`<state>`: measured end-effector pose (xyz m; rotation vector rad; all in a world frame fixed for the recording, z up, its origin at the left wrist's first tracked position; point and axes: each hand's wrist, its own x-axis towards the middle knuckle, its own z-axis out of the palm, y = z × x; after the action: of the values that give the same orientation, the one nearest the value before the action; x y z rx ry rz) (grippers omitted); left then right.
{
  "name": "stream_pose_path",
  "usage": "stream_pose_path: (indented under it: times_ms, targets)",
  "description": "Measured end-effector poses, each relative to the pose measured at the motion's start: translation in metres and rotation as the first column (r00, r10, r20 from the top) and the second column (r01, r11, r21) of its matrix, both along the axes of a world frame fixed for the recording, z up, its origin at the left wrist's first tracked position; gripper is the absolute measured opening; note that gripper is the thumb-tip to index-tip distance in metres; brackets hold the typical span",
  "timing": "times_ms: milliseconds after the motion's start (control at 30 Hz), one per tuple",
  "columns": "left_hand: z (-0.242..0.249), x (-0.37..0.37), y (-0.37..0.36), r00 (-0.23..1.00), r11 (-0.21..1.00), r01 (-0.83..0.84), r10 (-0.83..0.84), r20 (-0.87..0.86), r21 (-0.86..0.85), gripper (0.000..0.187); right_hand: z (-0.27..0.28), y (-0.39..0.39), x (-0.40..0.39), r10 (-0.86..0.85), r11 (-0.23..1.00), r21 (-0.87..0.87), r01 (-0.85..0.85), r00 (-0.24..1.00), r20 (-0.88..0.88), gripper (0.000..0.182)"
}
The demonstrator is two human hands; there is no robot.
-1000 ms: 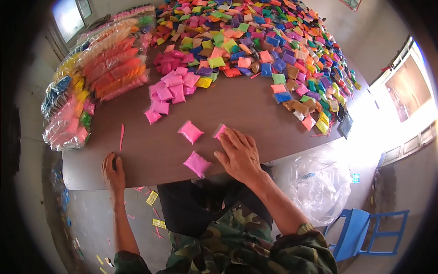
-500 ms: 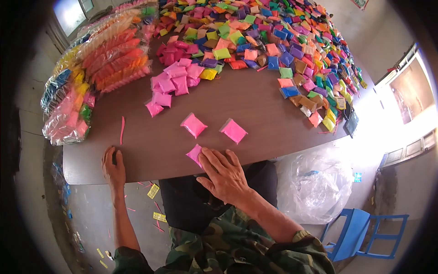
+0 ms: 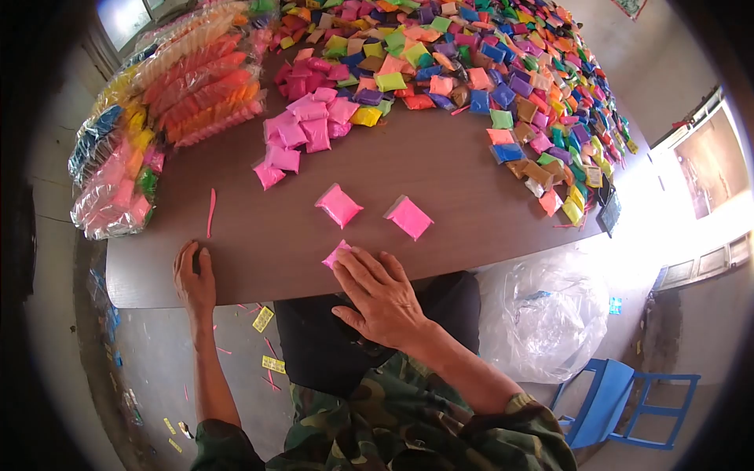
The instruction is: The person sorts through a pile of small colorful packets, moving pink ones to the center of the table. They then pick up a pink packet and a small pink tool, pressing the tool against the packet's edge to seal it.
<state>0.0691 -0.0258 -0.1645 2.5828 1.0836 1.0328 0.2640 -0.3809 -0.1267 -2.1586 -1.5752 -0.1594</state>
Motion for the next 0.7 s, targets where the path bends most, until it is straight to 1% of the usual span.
stream_pose_path:
  times_ms: [133, 233, 333, 433, 533, 633, 700]
  targets:
    - [-0.001, -0.001, 0.0, 1.0, 1.0, -0.001, 0.001, -0.001, 0.015, 0.03, -0.002, 0.011, 0.002, -0.012, 0.999, -0.047, 0.012, 1.0, 0.005, 0.07]
    - [-0.004, -0.003, 0.005, 1.0, 1.0, 0.021, -0.021, 0.004, -0.009, 0.03, 0.0, 0.014, 0.005, -0.001, 0.999, -0.038, 0.0, 1.0, -0.025, 0.068]
    - [-0.007, -0.004, 0.006, 1.0, 1.0, 0.015, -0.014, -0.013, 0.011, 0.03, 0.001, 0.007, 0.001, 0.031, 1.0, -0.006, -0.031, 0.998, -0.063, 0.068]
    - [-0.005, -0.005, 0.004, 1.0, 1.0, 0.015, -0.015, -0.021, 0.001, 0.031, 0.005, 0.005, -0.001, 0.027, 0.999, 0.045, -0.024, 0.997, -0.074, 0.067]
    - [-0.005, -0.004, 0.004, 1.0, 1.0, 0.02, -0.02, -0.011, 0.003, 0.031, 0.0, 0.004, 0.006, 0.017, 0.991, 0.133, 0.012, 0.977, -0.213, 0.066]
    - [-0.006, -0.004, 0.004, 1.0, 1.0, 0.009, -0.009, -0.017, 0.005, 0.031, -0.007, 0.002, 0.01, -0.022, 0.969, 0.229, 0.094, 0.954, -0.299, 0.065]
    - [-0.005, -0.004, 0.003, 1.0, 1.0, 0.006, -0.006, -0.022, -0.01, 0.032, -0.01, 0.001, 0.012, -0.011, 0.981, 0.187, 0.054, 0.975, -0.223, 0.064]
